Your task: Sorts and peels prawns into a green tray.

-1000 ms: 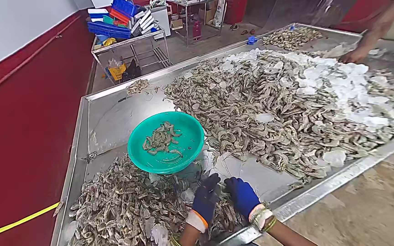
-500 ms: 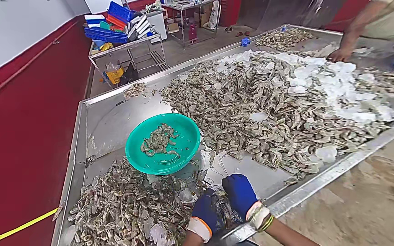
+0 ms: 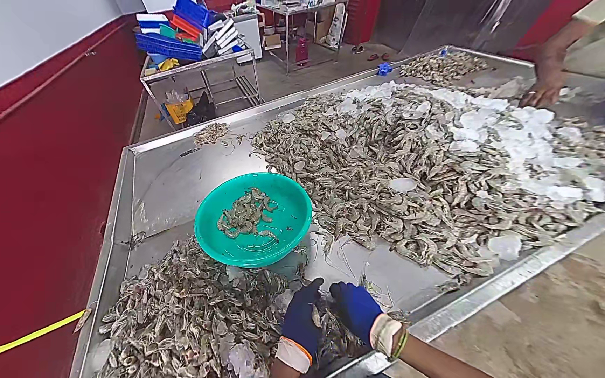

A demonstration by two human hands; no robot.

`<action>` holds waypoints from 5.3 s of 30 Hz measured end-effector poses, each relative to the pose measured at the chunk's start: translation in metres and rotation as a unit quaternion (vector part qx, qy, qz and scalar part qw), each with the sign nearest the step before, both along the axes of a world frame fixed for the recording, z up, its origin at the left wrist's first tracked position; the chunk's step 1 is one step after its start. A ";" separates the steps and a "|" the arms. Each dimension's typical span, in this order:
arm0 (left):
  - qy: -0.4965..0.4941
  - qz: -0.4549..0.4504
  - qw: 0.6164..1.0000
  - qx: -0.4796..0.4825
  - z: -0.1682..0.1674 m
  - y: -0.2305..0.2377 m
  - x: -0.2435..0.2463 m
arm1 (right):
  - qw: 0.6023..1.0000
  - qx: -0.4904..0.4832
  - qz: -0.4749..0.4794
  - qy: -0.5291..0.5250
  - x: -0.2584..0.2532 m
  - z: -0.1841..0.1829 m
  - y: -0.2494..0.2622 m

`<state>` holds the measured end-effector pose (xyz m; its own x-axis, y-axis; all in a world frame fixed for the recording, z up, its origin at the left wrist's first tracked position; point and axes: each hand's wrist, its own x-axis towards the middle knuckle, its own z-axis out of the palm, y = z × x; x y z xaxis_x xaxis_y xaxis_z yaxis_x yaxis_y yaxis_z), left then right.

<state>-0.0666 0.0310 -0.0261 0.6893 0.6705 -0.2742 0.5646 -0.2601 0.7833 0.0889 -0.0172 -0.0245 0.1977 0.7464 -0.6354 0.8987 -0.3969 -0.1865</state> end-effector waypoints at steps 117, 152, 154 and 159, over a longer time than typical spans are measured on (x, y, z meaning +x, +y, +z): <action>-0.292 0.160 0.937 -0.102 -0.012 0.002 0.032 | 0.965 0.236 -0.093 0.060 0.129 -0.010 -0.014; 0.177 0.066 0.954 0.233 0.117 0.141 0.033 | 0.964 0.111 -0.242 -0.024 0.045 -0.033 0.034; 0.159 0.084 0.937 0.299 0.106 0.141 0.027 | 0.978 0.114 -0.173 -0.030 0.028 -0.042 0.020; 0.000 -0.072 0.994 0.079 0.046 0.037 0.027 | 0.993 0.078 -0.086 0.023 -0.001 -0.006 -0.013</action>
